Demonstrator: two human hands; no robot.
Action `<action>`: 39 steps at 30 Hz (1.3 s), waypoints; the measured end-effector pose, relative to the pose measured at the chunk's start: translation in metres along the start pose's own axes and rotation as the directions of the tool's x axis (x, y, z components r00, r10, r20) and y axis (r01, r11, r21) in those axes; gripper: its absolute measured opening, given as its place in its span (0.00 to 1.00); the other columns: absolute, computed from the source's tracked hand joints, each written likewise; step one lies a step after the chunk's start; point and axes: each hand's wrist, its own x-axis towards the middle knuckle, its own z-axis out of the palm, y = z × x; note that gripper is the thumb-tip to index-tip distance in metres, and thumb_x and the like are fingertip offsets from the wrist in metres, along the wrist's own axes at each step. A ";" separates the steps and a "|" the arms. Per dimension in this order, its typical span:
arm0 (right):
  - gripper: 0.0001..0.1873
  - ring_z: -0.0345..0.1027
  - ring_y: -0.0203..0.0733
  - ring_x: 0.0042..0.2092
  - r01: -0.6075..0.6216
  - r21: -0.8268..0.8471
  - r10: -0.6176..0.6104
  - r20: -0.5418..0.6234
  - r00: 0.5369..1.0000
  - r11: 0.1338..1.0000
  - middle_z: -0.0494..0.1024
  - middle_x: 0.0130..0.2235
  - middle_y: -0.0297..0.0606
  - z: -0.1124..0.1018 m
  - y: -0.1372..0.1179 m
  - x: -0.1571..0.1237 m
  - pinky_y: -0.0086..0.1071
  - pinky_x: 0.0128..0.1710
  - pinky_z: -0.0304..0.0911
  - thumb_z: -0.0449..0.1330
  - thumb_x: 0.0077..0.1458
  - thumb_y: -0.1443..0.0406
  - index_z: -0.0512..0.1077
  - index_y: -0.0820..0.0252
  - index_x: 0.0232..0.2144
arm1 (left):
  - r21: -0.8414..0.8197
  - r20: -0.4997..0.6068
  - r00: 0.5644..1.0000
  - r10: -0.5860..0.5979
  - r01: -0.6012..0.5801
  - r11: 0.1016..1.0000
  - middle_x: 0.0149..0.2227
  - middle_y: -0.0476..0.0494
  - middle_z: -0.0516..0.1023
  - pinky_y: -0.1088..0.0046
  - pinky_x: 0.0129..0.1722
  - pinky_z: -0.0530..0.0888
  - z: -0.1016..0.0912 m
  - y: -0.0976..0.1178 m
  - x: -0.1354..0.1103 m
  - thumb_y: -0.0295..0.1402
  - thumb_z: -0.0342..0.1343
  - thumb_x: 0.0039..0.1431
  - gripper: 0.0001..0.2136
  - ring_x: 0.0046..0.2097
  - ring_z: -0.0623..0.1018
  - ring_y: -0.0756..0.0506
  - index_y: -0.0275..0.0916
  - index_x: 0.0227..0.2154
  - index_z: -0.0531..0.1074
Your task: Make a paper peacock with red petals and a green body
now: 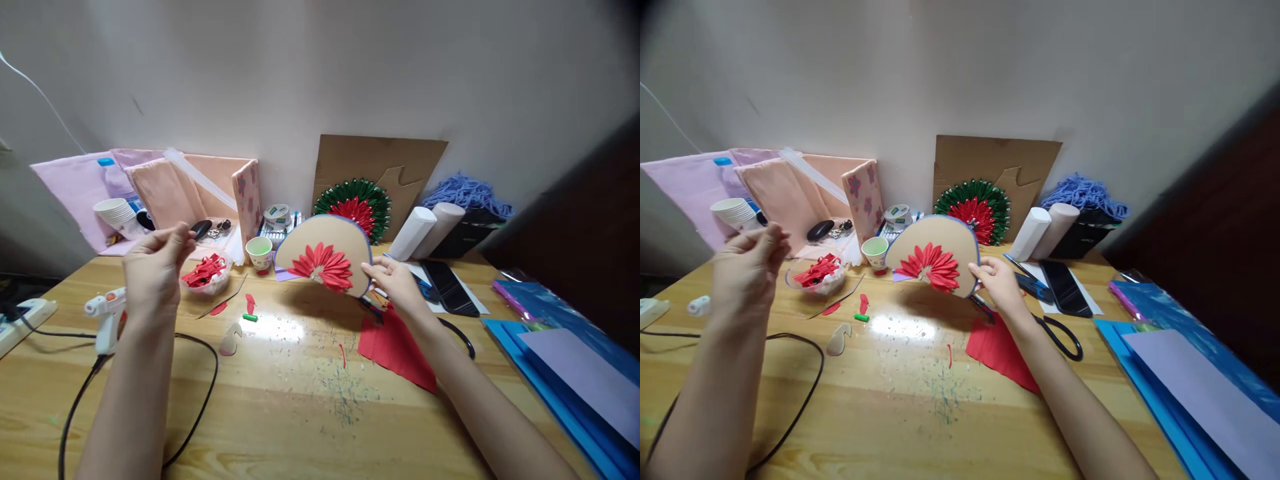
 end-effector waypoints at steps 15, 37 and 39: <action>0.10 0.68 0.37 0.23 -0.045 -0.589 0.292 0.332 0.897 0.807 0.74 0.22 0.36 0.005 0.016 -0.010 0.27 0.21 0.58 0.57 0.53 0.60 0.70 0.61 0.26 | 0.395 0.473 0.764 -0.439 0.261 0.881 0.35 0.35 0.81 0.64 0.45 0.76 0.032 -0.050 -0.046 0.38 0.68 0.39 0.24 0.39 0.81 0.42 0.30 0.39 0.74; 0.18 0.66 0.35 0.27 0.070 0.051 -0.083 0.308 0.948 0.996 0.76 0.25 0.37 0.046 -0.004 -0.027 0.30 0.31 0.62 0.64 0.44 0.52 0.76 0.63 0.24 | 0.510 0.806 0.335 -0.488 0.027 0.860 0.34 0.41 0.81 0.68 0.38 0.74 0.056 -0.051 -0.110 0.32 0.58 0.52 0.23 0.36 0.80 0.44 0.37 0.52 0.67; 0.18 0.68 0.36 0.29 0.079 0.034 -0.085 0.304 0.949 0.996 0.79 0.28 0.39 0.042 -0.008 -0.025 0.31 0.33 0.63 0.63 0.45 0.52 0.78 0.63 0.26 | 0.563 0.797 0.329 -0.507 -0.099 0.820 0.34 0.41 0.81 0.67 0.39 0.74 0.050 -0.040 -0.099 0.34 0.56 0.53 0.21 0.37 0.79 0.43 0.38 0.51 0.69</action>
